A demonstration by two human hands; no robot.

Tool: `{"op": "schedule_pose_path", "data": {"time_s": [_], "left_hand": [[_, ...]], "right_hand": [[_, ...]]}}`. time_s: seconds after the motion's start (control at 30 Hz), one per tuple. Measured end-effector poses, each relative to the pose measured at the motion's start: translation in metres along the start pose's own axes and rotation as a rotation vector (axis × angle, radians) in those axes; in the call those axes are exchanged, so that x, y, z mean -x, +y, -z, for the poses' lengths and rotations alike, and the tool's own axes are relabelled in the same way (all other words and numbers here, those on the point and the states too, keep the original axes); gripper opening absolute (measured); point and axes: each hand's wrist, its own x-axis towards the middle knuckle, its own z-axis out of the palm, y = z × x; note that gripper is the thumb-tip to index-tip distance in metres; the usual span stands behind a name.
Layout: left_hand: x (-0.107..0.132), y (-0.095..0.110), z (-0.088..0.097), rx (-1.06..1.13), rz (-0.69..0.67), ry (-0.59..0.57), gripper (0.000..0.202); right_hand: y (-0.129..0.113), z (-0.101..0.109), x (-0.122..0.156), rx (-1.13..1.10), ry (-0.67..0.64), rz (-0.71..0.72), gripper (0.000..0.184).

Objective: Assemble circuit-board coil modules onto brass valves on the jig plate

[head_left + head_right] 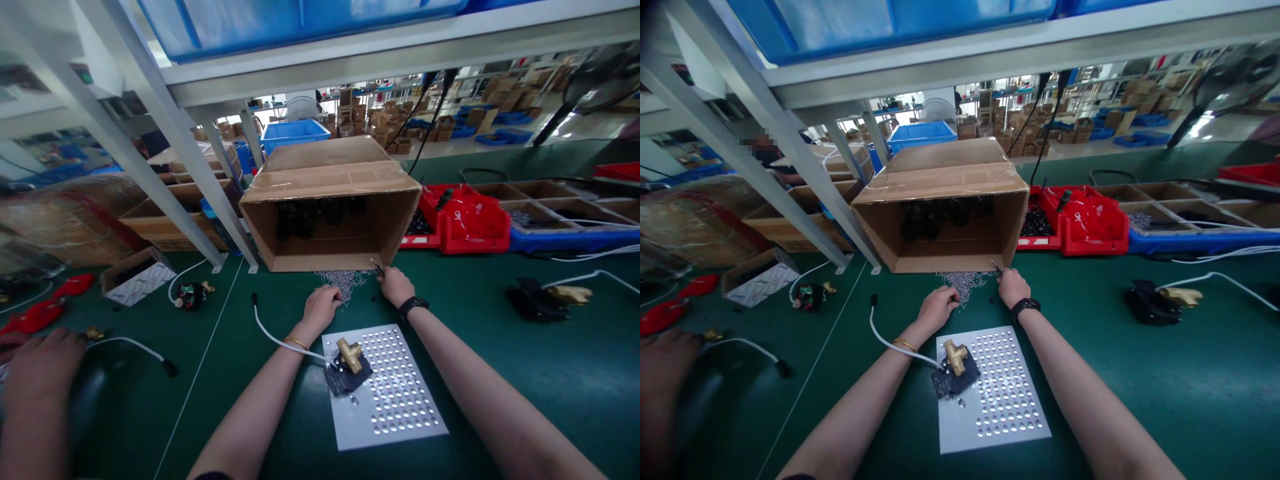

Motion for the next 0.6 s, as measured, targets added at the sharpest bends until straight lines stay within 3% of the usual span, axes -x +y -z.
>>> {"op": "schedule_pose_path", "data": {"time_s": [0.1, 0.23, 0.37, 0.47, 0.6], "left_hand": [[-0.005, -0.003, -0.004, 0.003, -0.006, -0.013, 0.011], [-0.002, -0.005, -0.006, 0.1, -0.001, 0.011, 0.012], [0.007, -0.004, -0.004, 0.293, 0.043, 0.082, 0.01], [0.023, -0.005, 0.002, 0.486, 0.137, 0.14, 0.002], [0.064, -0.004, 0.012, 0.742, 0.277, 0.152, 0.025]], "right_hand": [[0.0, 0.01, 0.014, -0.076, -0.046, 0.074, 0.009], [-0.004, 0.024, 0.061, -0.255, -0.151, 0.207, 0.011], [-0.013, 0.016, 0.109, -0.586, -0.365, 0.236, 0.018], [-0.018, 0.005, 0.122, -0.671, -0.437, 0.214, 0.014], [-0.02, 0.0, 0.12, -0.645, -0.481, 0.233, 0.011]]}}
